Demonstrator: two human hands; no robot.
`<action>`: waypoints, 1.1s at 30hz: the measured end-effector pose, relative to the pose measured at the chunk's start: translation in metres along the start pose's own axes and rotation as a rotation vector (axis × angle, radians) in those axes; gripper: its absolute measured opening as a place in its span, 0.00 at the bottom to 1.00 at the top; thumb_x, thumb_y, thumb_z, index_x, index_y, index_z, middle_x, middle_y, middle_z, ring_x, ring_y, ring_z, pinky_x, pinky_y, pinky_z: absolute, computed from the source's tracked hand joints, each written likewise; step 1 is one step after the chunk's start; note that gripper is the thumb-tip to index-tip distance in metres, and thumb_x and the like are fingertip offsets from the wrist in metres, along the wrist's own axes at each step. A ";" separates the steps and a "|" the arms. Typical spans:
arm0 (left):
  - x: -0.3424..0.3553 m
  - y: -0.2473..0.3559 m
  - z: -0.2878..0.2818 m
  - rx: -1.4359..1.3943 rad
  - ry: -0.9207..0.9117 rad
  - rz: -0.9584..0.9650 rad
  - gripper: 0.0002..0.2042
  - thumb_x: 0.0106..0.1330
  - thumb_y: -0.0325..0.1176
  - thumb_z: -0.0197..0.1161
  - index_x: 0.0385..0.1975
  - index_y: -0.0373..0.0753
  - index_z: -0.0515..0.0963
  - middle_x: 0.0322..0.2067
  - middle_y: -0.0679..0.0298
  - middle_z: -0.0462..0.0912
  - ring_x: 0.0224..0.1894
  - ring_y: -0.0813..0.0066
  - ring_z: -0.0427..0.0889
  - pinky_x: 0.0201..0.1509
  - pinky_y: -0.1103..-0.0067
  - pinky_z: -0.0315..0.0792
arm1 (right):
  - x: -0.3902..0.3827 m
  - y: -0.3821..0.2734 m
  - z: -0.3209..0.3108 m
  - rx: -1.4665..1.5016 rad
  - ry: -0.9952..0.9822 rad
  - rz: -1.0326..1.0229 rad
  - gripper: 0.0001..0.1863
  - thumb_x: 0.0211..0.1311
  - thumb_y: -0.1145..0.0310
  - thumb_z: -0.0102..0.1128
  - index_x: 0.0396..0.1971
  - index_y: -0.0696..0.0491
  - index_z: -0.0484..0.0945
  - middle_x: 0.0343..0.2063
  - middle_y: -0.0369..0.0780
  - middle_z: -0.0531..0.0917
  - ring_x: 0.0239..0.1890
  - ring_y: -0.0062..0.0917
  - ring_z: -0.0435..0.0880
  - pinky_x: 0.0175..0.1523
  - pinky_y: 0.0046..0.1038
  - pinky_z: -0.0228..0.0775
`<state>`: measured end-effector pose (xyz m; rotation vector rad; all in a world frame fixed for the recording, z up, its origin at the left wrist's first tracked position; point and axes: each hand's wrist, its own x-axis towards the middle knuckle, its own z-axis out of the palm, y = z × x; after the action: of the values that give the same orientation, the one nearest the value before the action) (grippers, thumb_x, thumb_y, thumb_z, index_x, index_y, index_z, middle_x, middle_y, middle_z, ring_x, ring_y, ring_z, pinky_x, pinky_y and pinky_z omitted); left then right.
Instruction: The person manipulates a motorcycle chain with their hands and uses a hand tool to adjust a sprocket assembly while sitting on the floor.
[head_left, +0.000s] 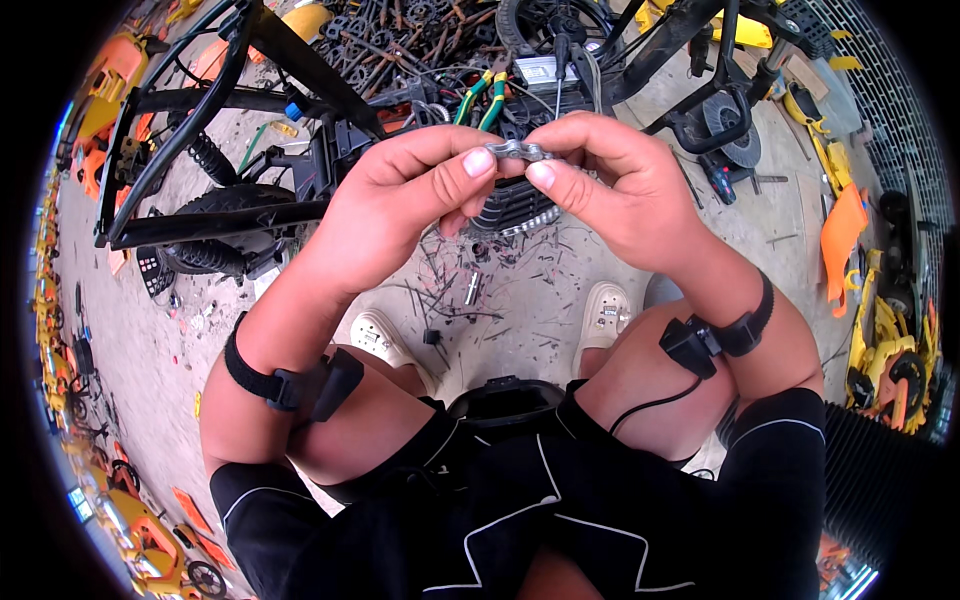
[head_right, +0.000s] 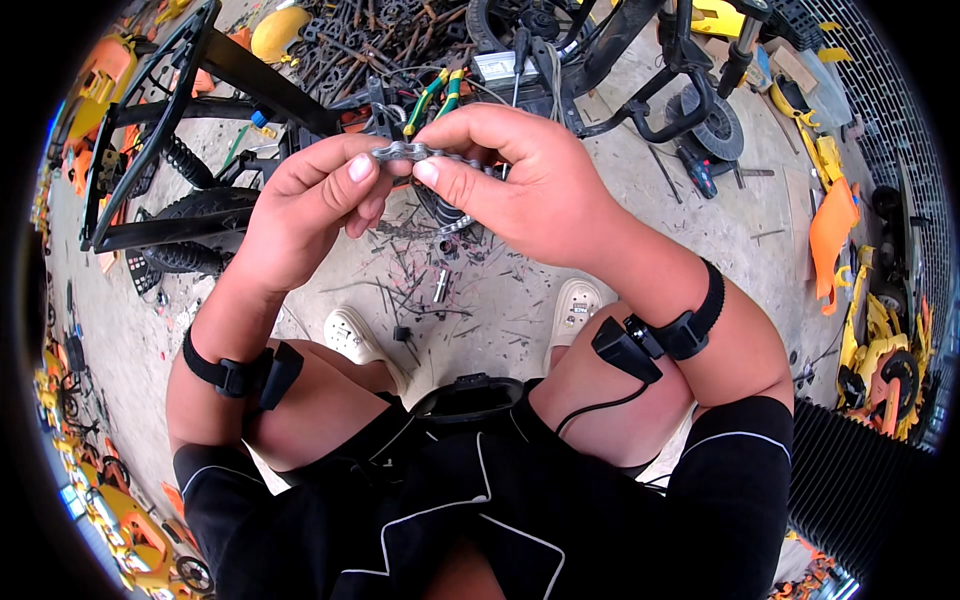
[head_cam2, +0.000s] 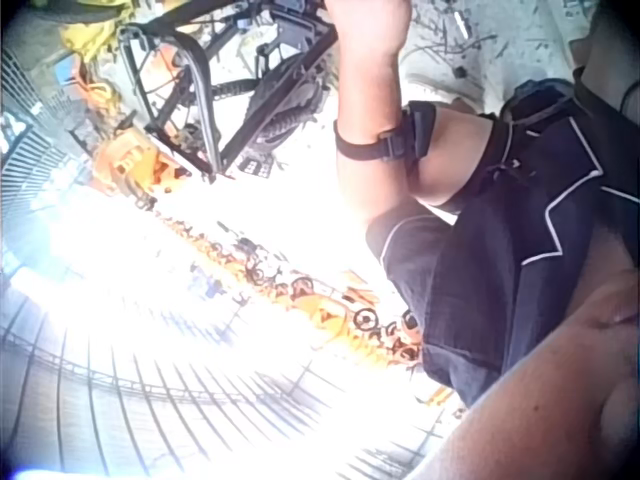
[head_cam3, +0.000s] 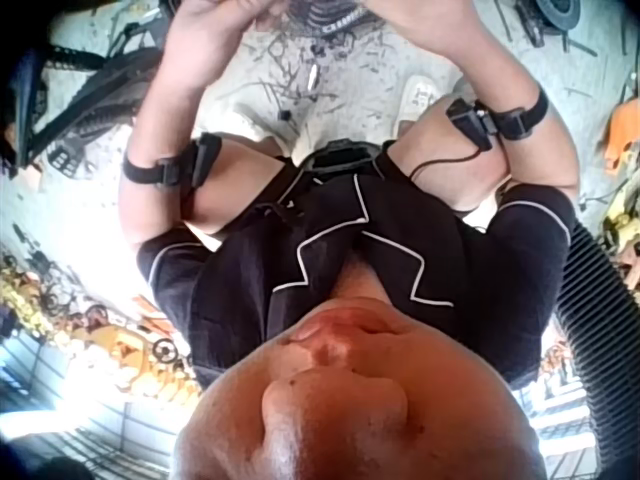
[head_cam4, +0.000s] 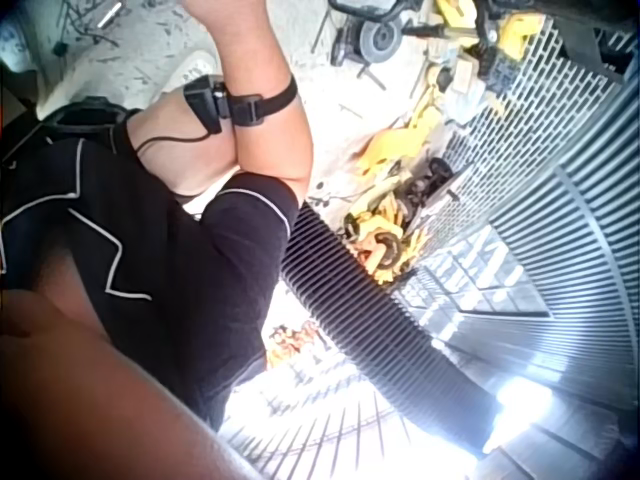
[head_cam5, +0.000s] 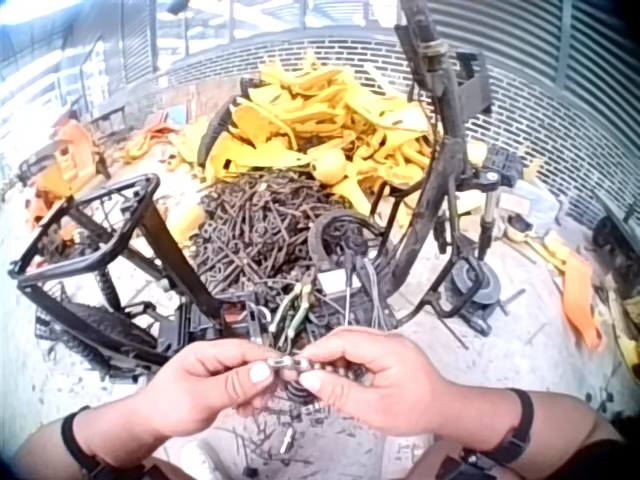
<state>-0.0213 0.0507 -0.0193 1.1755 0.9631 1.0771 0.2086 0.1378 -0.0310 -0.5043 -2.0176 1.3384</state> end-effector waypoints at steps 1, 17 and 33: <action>0.000 0.000 0.001 0.025 0.013 -0.018 0.15 0.81 0.41 0.58 0.51 0.35 0.83 0.26 0.70 0.75 0.28 0.83 0.69 0.33 0.83 0.65 | -0.002 -0.003 0.001 0.011 0.012 0.045 0.11 0.74 0.67 0.67 0.49 0.57 0.85 0.36 0.33 0.85 0.36 0.14 0.79 0.42 0.22 0.73; 0.000 0.014 0.033 0.089 -0.002 0.019 0.11 0.81 0.38 0.60 0.50 0.38 0.80 0.23 0.73 0.75 0.22 0.89 0.67 0.26 0.86 0.62 | -0.028 -0.052 -0.006 0.370 0.065 0.525 0.13 0.74 0.64 0.61 0.44 0.60 0.85 0.25 0.32 0.78 0.25 0.14 0.71 0.32 0.20 0.65; 0.013 0.026 0.068 -0.152 0.224 -0.024 0.11 0.81 0.37 0.57 0.48 0.35 0.78 0.26 0.72 0.71 0.18 0.88 0.61 0.21 0.86 0.57 | -0.090 -0.067 -0.038 0.504 0.098 0.689 0.23 0.78 0.51 0.57 0.47 0.59 0.84 0.26 0.35 0.81 0.24 0.17 0.76 0.31 0.23 0.69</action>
<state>0.0437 0.0495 0.0159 0.9308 1.0444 1.2591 0.3016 0.0788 0.0121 -1.0464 -1.3772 2.0941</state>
